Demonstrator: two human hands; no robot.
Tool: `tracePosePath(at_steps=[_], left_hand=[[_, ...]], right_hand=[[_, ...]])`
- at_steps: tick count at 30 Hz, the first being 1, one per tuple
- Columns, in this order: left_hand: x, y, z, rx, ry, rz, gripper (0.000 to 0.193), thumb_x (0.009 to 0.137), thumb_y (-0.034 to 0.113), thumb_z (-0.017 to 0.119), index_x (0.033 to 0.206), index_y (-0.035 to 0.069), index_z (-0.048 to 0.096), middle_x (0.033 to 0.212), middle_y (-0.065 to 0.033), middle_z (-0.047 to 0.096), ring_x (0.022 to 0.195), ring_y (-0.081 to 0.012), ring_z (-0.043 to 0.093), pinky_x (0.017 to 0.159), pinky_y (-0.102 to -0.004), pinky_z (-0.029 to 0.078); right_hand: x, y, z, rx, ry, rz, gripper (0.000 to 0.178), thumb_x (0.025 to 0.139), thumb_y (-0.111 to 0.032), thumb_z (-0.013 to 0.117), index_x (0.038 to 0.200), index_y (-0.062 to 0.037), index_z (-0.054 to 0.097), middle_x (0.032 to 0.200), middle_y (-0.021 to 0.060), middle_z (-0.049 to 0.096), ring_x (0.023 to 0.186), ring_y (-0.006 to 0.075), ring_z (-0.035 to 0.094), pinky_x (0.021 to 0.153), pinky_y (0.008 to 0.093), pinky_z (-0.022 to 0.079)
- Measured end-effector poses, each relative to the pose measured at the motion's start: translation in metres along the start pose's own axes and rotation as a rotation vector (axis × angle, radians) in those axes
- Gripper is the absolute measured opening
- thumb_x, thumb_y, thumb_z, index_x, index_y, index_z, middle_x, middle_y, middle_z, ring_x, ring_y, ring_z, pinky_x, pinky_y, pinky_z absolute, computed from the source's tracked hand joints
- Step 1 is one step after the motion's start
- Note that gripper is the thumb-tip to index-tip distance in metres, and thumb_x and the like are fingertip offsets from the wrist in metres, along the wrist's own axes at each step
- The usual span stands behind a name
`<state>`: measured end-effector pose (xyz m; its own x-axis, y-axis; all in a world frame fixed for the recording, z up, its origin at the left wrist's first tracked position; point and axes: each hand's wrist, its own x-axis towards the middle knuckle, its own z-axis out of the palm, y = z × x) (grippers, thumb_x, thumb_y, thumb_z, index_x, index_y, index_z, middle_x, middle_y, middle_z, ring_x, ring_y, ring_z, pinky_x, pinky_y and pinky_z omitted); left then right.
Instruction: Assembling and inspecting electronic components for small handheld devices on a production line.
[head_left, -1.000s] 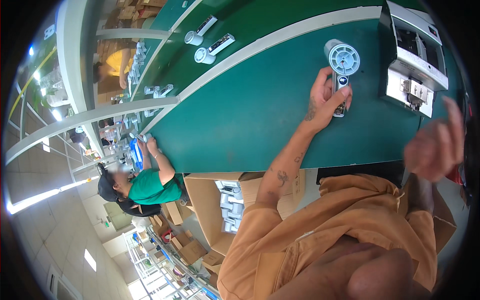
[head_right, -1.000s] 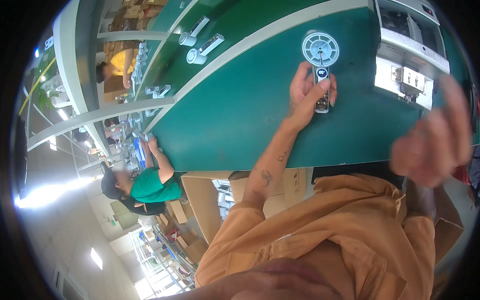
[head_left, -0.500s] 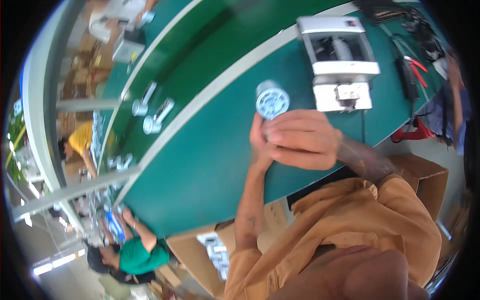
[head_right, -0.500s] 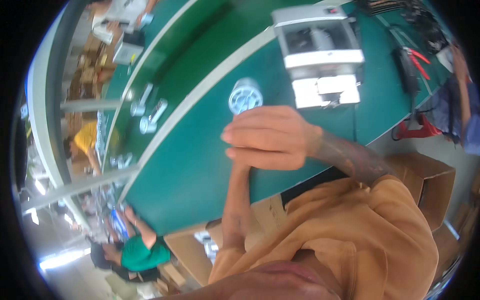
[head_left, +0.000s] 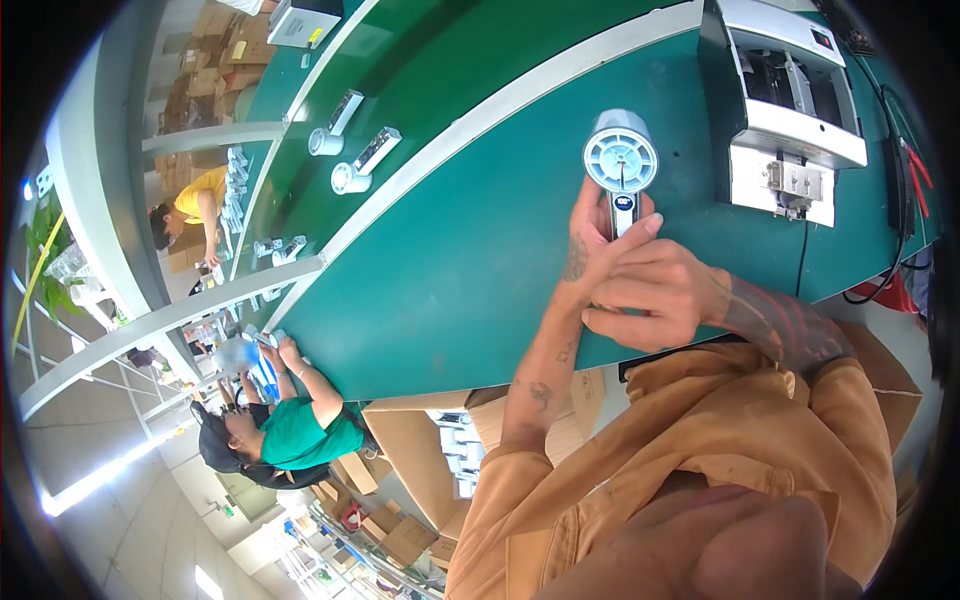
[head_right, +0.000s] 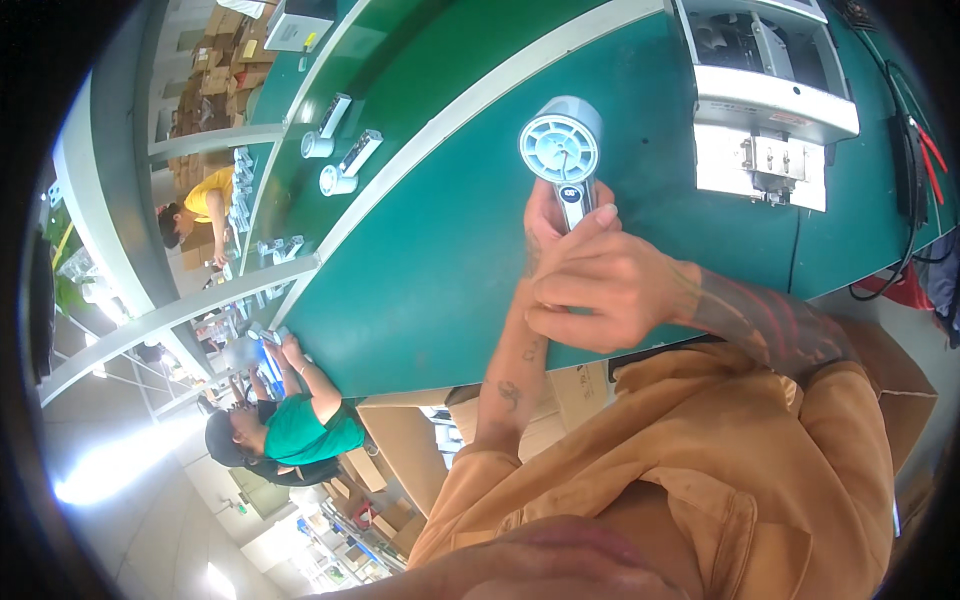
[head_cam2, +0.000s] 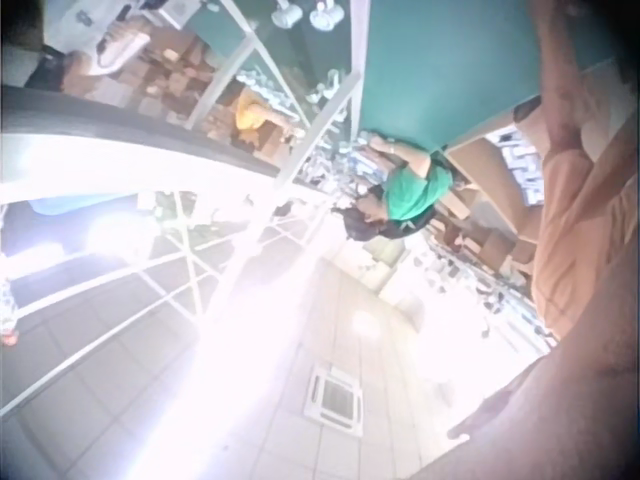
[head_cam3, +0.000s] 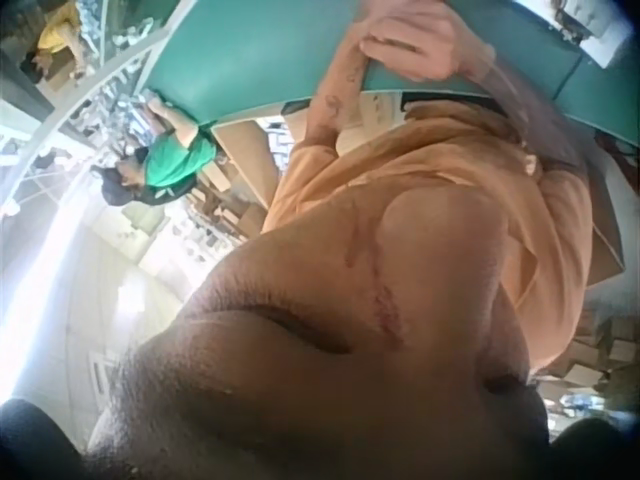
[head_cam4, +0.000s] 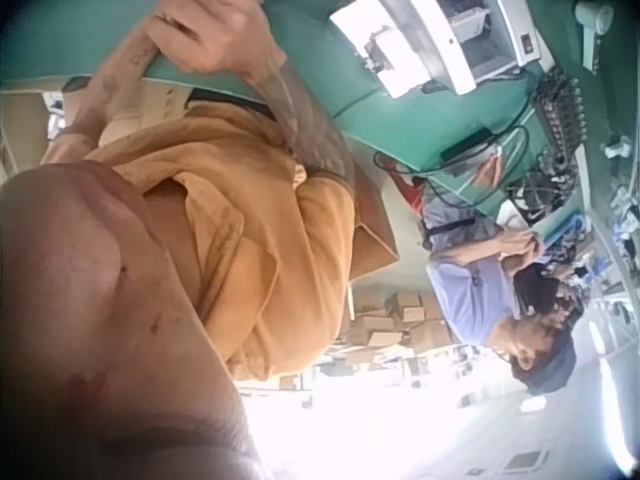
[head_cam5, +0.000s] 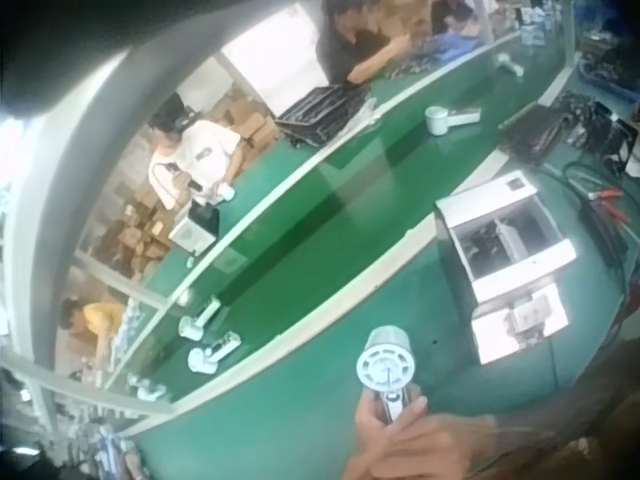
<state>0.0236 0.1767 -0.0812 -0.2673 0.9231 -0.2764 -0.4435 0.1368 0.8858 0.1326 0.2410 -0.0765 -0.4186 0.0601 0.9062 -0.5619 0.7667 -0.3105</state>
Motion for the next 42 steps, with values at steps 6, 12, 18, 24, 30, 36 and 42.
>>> tracePosePath(at_steps=[6,12,18,24,30,36,42], left_hand=[[0.004,-0.003,-0.002,0.053,0.023,0.026,0.058,0.088,-0.002,0.075,0.138,0.007,0.046,0.085,0.0021,0.057,0.072,-0.0033,0.052,0.061,-0.0209,0.042],[0.008,-0.005,0.006,0.009,0.068,0.004,0.061,0.087,-0.002,0.076,0.138,0.009,0.044,0.09,0.0007,0.059,0.075,-0.0037,0.056,0.064,-0.0208,0.046],[0.012,-0.008,0.003,0.119,0.081,0.11,0.047,0.088,-0.001,0.076,0.126,0.007,0.05,0.088,0.0017,0.057,0.073,-0.0045,0.055,0.063,-0.021,0.047],[0.007,-0.01,0.004,0.174,0.118,0.084,0.043,0.099,0.024,0.071,0.132,0.003,0.053,0.082,-0.0004,0.056,0.064,-0.0087,0.054,0.056,-0.0221,0.044],[0.02,-0.018,0.0,-0.322,0.134,0.086,0.071,0.106,0.065,0.029,0.133,0.003,0.049,0.082,-0.0061,0.057,0.055,-0.0165,0.054,0.046,-0.0307,0.045],[0.025,-0.025,-0.005,-0.446,0.096,0.091,0.062,0.108,0.061,0.03,0.138,0.008,0.044,0.089,-0.0077,0.055,0.061,-0.0205,0.056,0.051,-0.0368,0.047],[0.023,-0.023,0.0,-0.514,0.048,0.124,0.055,0.109,0.058,0.033,0.133,0.011,0.047,0.088,-0.0074,0.056,0.062,-0.021,0.057,0.053,-0.0361,0.048]], right_hand=[[-0.003,0.005,-0.003,-0.011,0.017,0.056,0.023,0.061,0.002,0.07,0.084,0.0009,0.069,0.076,0.0074,0.061,0.062,0.0212,0.061,0.054,0.0308,0.051],[-0.004,0.007,-0.006,0.007,0.067,0.049,0.024,0.062,0.004,0.068,0.086,0.0016,0.07,0.08,0.0085,0.064,0.061,0.0215,0.062,0.055,0.0315,0.052],[-0.008,0.01,-0.008,0.005,0.06,0.112,0.026,0.061,0.004,0.069,0.086,-0.0008,0.072,0.084,0.0075,0.064,0.063,0.0224,0.064,0.055,0.0322,0.053],[-0.006,0.006,-0.011,0.033,0.024,0.112,0.025,0.061,0.005,0.068,0.086,-0.0007,0.071,0.082,0.0066,0.062,0.058,0.0208,0.061,0.05,0.0308,0.05],[-0.01,0.007,-0.013,0.058,-0.003,0.148,0.025,0.062,0.005,0.068,0.087,-0.0003,0.071,0.08,0.0059,0.061,0.054,0.0187,0.057,0.048,0.0302,0.047],[-0.014,0.0,-0.011,0.066,-0.045,0.12,0.027,0.062,0.005,0.068,0.088,-0.0007,0.071,0.081,0.0057,0.06,0.055,0.0191,0.057,0.048,0.0307,0.048],[-0.02,0.003,-0.013,0.057,-0.049,0.134,0.027,0.062,0.004,0.069,0.088,-0.0022,0.071,0.084,0.0053,0.061,0.057,0.0204,0.058,0.05,0.0307,0.049]])
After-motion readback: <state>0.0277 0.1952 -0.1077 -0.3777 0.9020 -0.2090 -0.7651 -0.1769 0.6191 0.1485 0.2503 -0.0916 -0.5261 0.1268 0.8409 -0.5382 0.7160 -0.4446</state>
